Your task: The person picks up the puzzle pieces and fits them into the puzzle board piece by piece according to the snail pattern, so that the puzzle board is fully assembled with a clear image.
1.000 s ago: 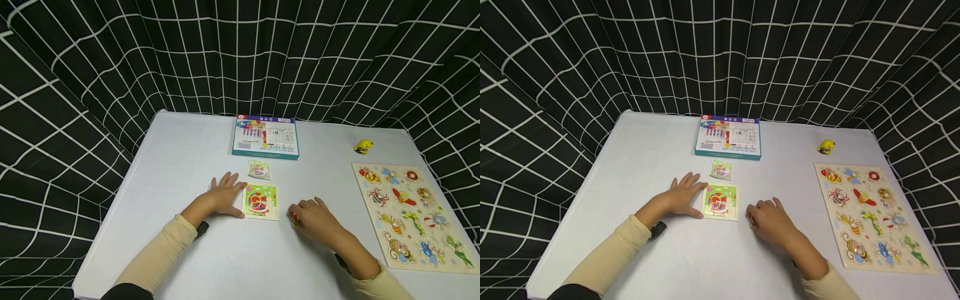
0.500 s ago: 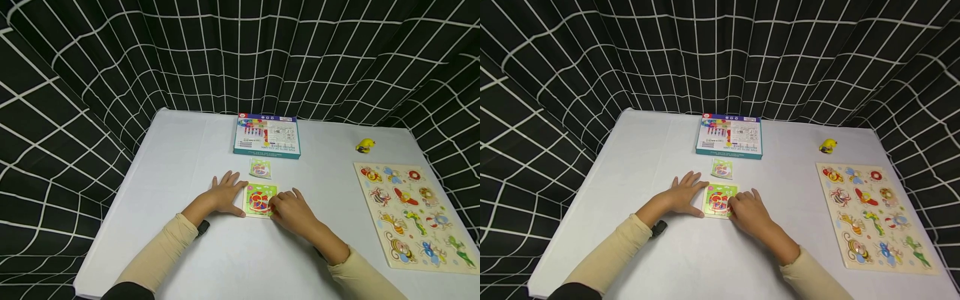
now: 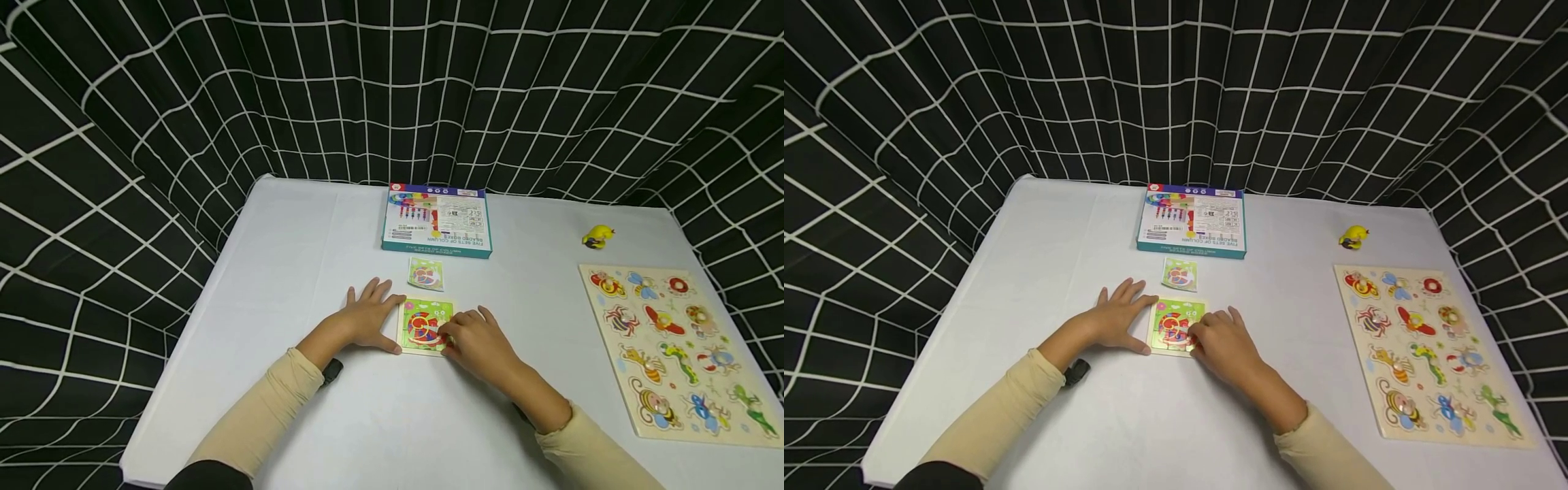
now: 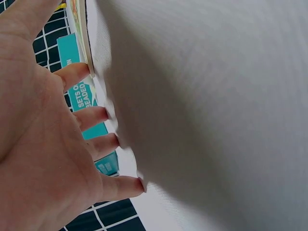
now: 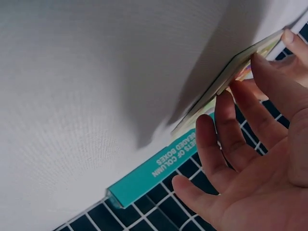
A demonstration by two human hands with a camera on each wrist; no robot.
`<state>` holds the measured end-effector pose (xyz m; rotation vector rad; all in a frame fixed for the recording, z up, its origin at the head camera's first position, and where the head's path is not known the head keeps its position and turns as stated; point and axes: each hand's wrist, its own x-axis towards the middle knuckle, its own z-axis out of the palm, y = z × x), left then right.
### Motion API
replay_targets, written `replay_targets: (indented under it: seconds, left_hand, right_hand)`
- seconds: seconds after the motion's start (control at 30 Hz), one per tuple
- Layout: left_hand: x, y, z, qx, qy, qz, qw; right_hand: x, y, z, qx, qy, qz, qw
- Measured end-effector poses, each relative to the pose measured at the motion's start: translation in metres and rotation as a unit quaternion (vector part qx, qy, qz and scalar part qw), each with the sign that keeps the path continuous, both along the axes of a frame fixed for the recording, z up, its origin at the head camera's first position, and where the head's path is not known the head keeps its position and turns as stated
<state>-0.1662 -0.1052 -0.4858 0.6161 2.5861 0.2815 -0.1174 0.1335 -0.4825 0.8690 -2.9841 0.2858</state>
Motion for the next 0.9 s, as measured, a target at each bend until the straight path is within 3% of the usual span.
replay_targets:
  seconds: [0.4,0.6,0.7,0.8,0.9]
  left_hand:
    - [-0.009,0.006,0.014,-0.001,0.015,-0.002,0.9999]
    - [-0.011,0.007,0.019,-0.010,0.017,-0.006,0.9998]
    - [-0.012,0.008,0.020,-0.014,0.022,-0.002,0.9997]
    - [-0.012,0.009,0.021,-0.008,0.025,-0.002,0.9996]
    - [-0.009,0.010,0.020,-0.008,0.024,-0.006,0.9997]
  right_hand:
    - [-0.001,0.010,0.008,-0.003,0.044,0.003,0.9990]
    - [0.007,0.008,0.010,-0.001,0.048,0.024,0.9985]
    - [0.007,0.008,0.010,-0.009,0.050,0.016,0.9986]
    - [0.006,0.009,0.012,-0.016,0.041,0.004,0.9990]
    - [0.008,0.011,0.014,-0.019,0.001,0.008,0.9998]
